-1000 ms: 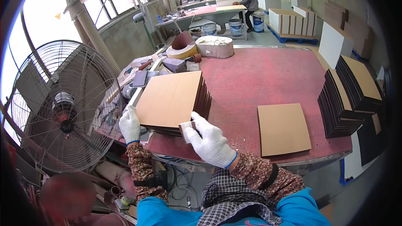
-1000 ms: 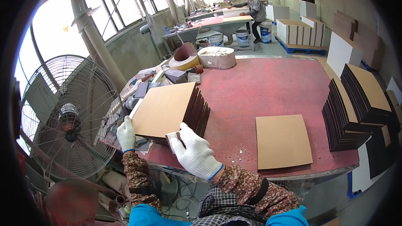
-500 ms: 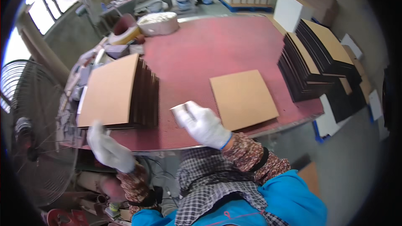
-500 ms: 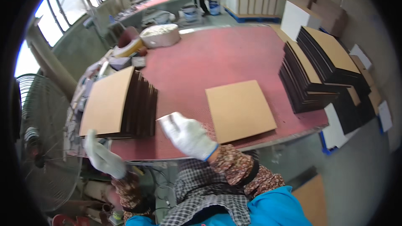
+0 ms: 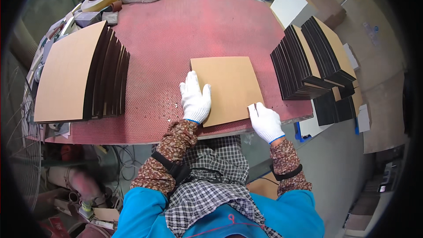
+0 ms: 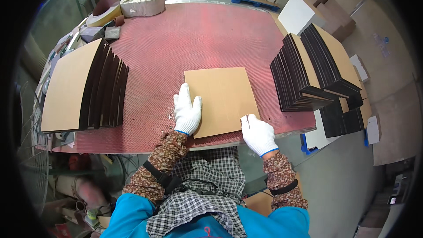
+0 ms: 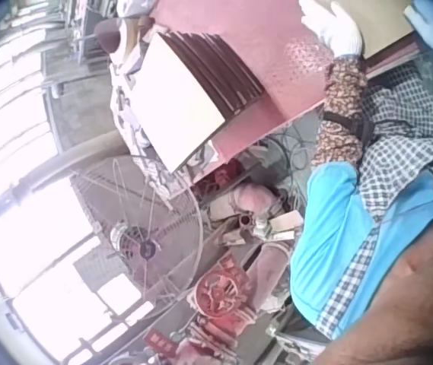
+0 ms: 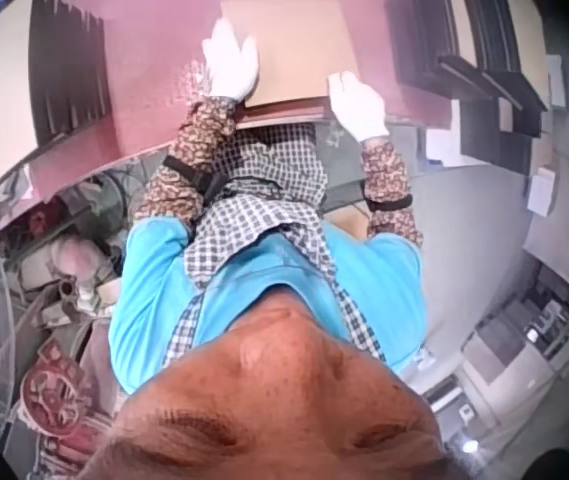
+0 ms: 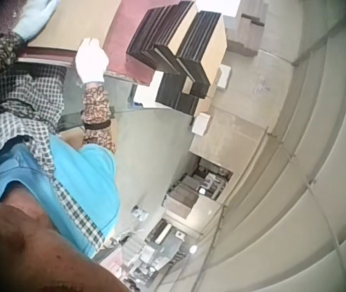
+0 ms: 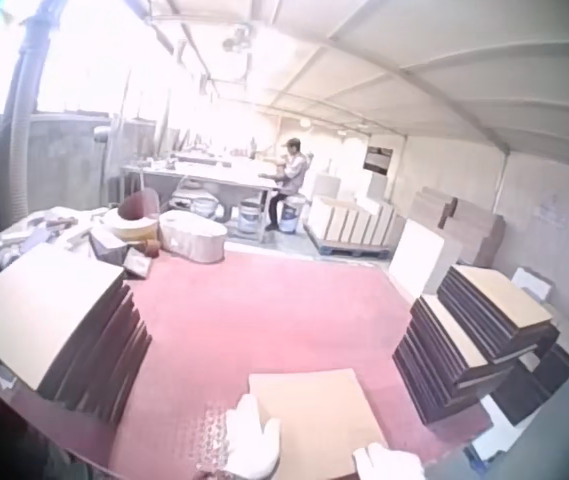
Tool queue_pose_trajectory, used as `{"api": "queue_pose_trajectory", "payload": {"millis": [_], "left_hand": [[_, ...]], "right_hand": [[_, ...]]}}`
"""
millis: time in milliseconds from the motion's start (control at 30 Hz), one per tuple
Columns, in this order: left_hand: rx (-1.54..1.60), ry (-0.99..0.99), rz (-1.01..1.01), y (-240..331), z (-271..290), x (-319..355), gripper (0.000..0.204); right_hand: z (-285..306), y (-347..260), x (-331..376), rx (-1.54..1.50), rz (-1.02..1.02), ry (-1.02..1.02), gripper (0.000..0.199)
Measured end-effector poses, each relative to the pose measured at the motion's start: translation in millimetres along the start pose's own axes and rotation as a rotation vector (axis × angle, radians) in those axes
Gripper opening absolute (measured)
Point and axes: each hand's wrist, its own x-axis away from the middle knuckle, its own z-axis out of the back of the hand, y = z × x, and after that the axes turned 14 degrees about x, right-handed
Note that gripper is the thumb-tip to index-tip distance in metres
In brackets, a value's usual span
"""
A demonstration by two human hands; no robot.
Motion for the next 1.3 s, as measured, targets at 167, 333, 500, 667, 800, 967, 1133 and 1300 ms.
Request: {"api": "queue_pose_trajectory", "payload": {"millis": [167, 333, 500, 667, 800, 967, 1133, 1300], "left_hand": [[-0.007, 0.002, 0.004, -10, -8, 5, 0.072], [-0.01, -0.018, 0.019, 0, 0, 3, 0.073], [-0.028, -0.019, 0.014, -6, 2, 4, 0.073], [-0.006, -0.008, 0.012, -3, 1, 5, 0.073], [0.03, -0.009, 0.003, -2, 3, 4, 0.072], [0.026, -0.036, 0.102, 0, 7, 2, 0.072], [0.003, -0.03, 0.056, 0, 6, 4, 0.072], [0.007, -0.027, 0.056, 2, 6, 4, 0.071]], "right_hand": [[-1, 0, -4, 0.082, 0.07, 0.05, 0.018], [-11, -5, -27, -0.093, -0.125, -0.036, 0.021], [-7, -2, -86, -0.172, -0.123, -0.022, 0.029], [-47, 14, -145, -0.155, -0.091, 0.183, 0.026], [-42, 15, -170, -0.158, -0.125, 0.137, 0.029], [-33, 6, -146, -0.147, -0.069, 0.122, 0.025], [-18, 3, -66, -0.132, -0.059, -0.004, 0.026], [9, -4, -9, -0.207, -0.067, -0.058, 0.029]]}}
